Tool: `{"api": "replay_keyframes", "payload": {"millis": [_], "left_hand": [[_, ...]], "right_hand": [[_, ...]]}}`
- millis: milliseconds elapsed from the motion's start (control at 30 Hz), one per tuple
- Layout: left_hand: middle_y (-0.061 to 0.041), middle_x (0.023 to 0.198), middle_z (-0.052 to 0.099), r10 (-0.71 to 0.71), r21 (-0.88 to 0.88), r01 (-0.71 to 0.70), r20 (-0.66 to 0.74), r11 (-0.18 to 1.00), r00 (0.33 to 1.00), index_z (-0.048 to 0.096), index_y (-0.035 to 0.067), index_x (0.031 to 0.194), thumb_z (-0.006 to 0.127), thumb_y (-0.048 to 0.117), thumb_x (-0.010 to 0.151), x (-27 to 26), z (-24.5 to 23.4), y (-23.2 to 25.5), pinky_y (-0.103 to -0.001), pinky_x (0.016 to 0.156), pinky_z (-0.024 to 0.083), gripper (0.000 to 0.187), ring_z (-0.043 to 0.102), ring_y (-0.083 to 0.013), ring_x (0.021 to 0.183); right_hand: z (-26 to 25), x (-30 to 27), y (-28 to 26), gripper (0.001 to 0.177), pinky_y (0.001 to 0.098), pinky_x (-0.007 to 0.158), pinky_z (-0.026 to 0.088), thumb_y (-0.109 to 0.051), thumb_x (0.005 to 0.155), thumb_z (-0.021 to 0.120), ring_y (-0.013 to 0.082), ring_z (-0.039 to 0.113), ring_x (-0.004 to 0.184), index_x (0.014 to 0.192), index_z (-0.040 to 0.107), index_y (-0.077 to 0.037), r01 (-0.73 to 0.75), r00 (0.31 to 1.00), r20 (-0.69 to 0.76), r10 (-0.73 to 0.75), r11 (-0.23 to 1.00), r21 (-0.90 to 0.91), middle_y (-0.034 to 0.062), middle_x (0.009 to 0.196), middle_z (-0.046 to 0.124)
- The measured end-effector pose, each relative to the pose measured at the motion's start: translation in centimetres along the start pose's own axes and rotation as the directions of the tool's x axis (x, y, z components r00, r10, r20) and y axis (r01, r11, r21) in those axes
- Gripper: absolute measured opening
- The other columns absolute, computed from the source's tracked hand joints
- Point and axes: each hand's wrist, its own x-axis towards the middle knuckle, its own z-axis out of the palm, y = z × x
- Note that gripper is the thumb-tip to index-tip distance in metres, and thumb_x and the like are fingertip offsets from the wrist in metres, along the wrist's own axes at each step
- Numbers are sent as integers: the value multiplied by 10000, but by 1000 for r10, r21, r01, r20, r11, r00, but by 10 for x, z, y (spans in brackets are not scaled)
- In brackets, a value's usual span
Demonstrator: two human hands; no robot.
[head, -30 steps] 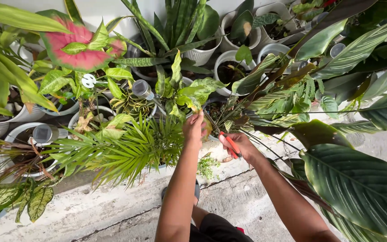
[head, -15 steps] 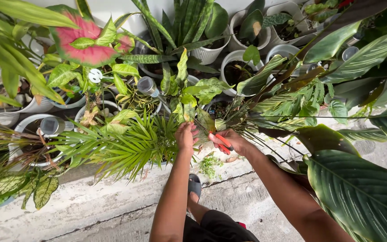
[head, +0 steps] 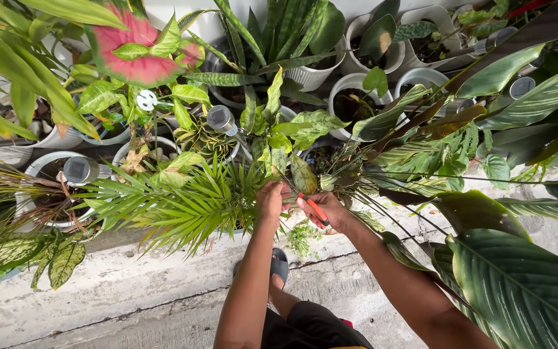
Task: Pruning various potted plants using garden shears to remove dry or overgrown leaves and stems.
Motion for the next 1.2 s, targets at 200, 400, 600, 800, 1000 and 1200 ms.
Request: {"api": "replay_keyframes", "payload": {"millis": [200, 400, 600, 800, 1000, 1200], "left_hand": [[-13, 1082, 723, -15, -184, -1, -81, 983, 997, 683, 176, 1058, 665, 305, 932, 9, 6, 3, -378, 689, 568, 181, 688, -184, 905], [-36, 1062, 718, 62, -151, -79, -114, 985, 992, 697, 136, 1054, 730, 242, 930, 2, 27, 27, -353, 643, 588, 166, 686, -168, 900], [-66, 1008, 682, 58, -73, -66, -107, 995, 993, 664, 87, 1009, 661, 171, 983, 13, 27, 19, -328, 630, 625, 88, 689, -171, 880], [-47, 1075, 685, 39, -137, -54, -108, 989, 993, 633, 103, 1051, 650, 186, 977, 10, 26, 18, -336, 647, 622, 113, 687, -165, 897], [-15, 1181, 711, 108, -171, -118, -69, 978, 992, 650, 156, 1205, 718, 300, 911, 11, 42, 24, -312, 667, 564, 335, 691, -165, 928], [-19, 1117, 745, 130, -147, -140, -75, 979, 989, 658, 135, 1134, 752, 325, 915, -2, 60, 38, -302, 666, 563, 305, 696, -151, 934]], "right_hand": [[0, -14, -18, 549, 265, 377, 426, -573, 819, 764, 106, 524, 393, 688, 647, -53, -45, 999, -3, 45, 995, 86, 12, 564, 606], [-3, -20, -19, 577, 268, 386, 440, -575, 849, 755, 113, 532, 406, 711, 670, -22, -50, 996, -67, 52, 998, 29, 50, 556, 599], [-10, -15, -9, 485, 265, 382, 438, -516, 830, 780, 95, 539, 428, 880, 766, -34, -43, 997, -53, 48, 994, 103, 23, 629, 648], [-13, -16, -15, 428, 260, 391, 450, -513, 799, 778, 91, 568, 465, 870, 762, -91, -42, 996, -72, 46, 997, 62, 14, 640, 647], [-27, -26, 3, 529, 255, 423, 468, -569, 864, 745, 99, 581, 486, 771, 686, -52, 61, 998, -23, -60, 996, 65, 25, 639, 644], [-34, -32, -5, 560, 260, 421, 457, -595, 858, 710, 110, 571, 466, 716, 683, -54, 60, 997, -45, -57, 996, 69, 26, 594, 629]]}}
